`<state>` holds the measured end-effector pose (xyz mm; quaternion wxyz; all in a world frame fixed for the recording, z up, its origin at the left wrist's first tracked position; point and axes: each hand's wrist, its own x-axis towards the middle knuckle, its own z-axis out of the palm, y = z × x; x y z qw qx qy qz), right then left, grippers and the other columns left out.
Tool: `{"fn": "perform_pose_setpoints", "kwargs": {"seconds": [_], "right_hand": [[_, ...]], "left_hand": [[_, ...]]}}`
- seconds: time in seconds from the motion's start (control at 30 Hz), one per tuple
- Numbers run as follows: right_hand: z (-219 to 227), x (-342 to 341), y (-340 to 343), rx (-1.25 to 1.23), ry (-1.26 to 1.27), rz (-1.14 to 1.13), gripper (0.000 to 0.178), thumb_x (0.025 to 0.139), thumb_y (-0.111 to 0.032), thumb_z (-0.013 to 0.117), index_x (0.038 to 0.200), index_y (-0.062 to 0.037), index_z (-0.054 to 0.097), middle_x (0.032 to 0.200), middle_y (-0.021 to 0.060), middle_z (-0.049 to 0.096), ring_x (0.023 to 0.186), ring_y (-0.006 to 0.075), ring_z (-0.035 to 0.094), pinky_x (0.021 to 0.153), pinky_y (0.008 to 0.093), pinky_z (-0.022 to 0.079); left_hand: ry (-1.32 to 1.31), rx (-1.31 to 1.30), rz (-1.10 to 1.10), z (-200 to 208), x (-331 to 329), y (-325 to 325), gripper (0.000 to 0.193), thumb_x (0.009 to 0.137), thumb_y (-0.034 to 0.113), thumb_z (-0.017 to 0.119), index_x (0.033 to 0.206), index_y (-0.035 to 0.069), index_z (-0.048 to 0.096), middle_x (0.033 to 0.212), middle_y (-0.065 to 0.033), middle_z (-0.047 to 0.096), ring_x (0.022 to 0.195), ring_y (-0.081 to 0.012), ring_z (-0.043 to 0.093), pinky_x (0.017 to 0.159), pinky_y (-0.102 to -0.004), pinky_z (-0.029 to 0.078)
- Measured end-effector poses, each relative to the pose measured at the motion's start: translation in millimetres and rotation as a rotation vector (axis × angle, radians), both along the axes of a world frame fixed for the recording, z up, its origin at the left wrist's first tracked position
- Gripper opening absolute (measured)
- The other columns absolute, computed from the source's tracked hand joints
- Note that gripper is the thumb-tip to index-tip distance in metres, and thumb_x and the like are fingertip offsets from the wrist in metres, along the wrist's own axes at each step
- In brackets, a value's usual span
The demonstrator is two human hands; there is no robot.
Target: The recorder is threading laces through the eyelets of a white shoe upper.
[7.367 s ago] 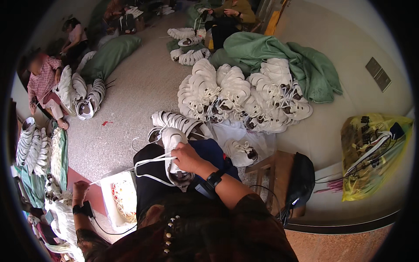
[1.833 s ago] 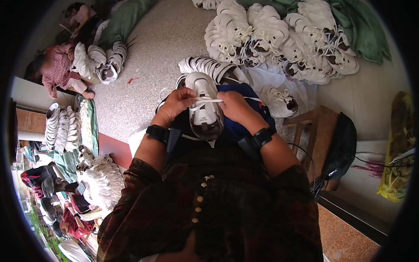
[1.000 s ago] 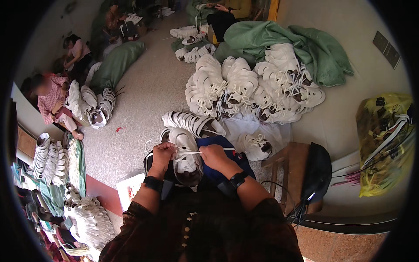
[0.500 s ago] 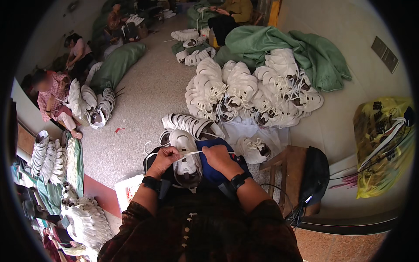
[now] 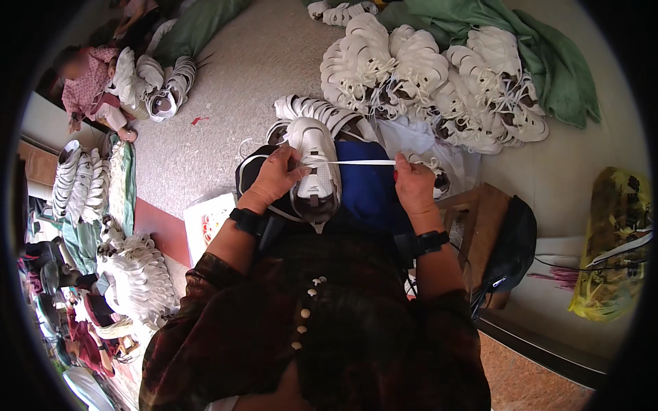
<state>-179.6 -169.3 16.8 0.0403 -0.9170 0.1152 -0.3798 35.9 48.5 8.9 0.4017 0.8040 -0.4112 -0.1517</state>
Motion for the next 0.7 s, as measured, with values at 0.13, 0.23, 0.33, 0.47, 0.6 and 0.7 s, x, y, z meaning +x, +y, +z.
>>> {"fn": "perform_pose_setpoints", "kwargs": {"seconds": [0.13,0.23,0.33,0.47,0.6,0.7], "right_hand": [[-6,12,10,0.266,0.374,-0.023,0.036,0.070,0.004,0.054,0.106,-0.0011,0.055,0.080,0.0181,0.058,0.076,0.0358,0.057,0.067,0.0410,0.046],[1,37,35,0.325,0.262,0.246,0.039,0.070,0.004,0.053,0.109,-0.0002,0.053,0.092,0.0202,0.056,0.088,0.0372,0.054,0.076,0.0412,0.045],[4,65,57,0.417,0.241,0.356,0.033,0.070,0.005,0.053,0.103,0.0003,0.055,0.088,0.0203,0.057,0.088,0.0377,0.053,0.078,0.0423,0.044],[-15,85,56,0.421,0.448,0.351,0.019,0.072,0.001,0.052,0.091,0.0008,0.056,0.081,0.0201,0.057,0.082,0.0369,0.055,0.073,0.0428,0.045],[-12,90,56,0.230,0.439,0.327,0.011,0.068,-0.003,0.055,0.079,-0.0030,0.054,0.064,0.0154,0.055,0.064,0.0350,0.057,0.058,0.0438,0.046],[-10,87,48,0.134,0.447,0.325,0.010,0.071,-0.005,0.054,0.080,-0.0056,0.054,0.057,0.0141,0.052,0.058,0.0350,0.056,0.054,0.0445,0.044]], "left_hand": [[-0.022,0.105,-0.025,20,-12,13,0.024,0.072,0.024,0.068,0.077,0.003,0.058,0.074,-0.0144,0.059,0.070,-0.0318,0.058,0.064,-0.0386,0.047],[-0.086,0.075,-0.052,21,-18,20,0.019,0.071,0.020,0.067,0.073,0.003,0.059,0.072,-0.0129,0.060,0.069,-0.0328,0.059,0.063,-0.0392,0.047],[-0.296,-0.123,-0.131,20,-14,15,0.015,0.072,0.016,0.065,0.072,0.002,0.058,0.074,-0.0133,0.059,0.070,-0.0335,0.058,0.063,-0.0398,0.047],[-0.351,-0.212,-0.175,18,-15,8,0.012,0.073,0.011,0.062,0.074,0.001,0.057,0.078,-0.0149,0.059,0.070,-0.0349,0.058,0.062,-0.0401,0.048],[-0.301,-0.110,-0.138,18,-10,9,0.012,0.073,0.014,0.063,0.077,0.004,0.058,0.076,-0.0139,0.060,0.070,-0.0338,0.059,0.061,-0.0387,0.048],[-0.343,-0.033,-0.166,21,1,15,0.009,0.071,0.018,0.065,0.075,0.012,0.060,0.071,-0.0083,0.062,0.069,-0.0285,0.061,0.060,-0.0363,0.049]]}}
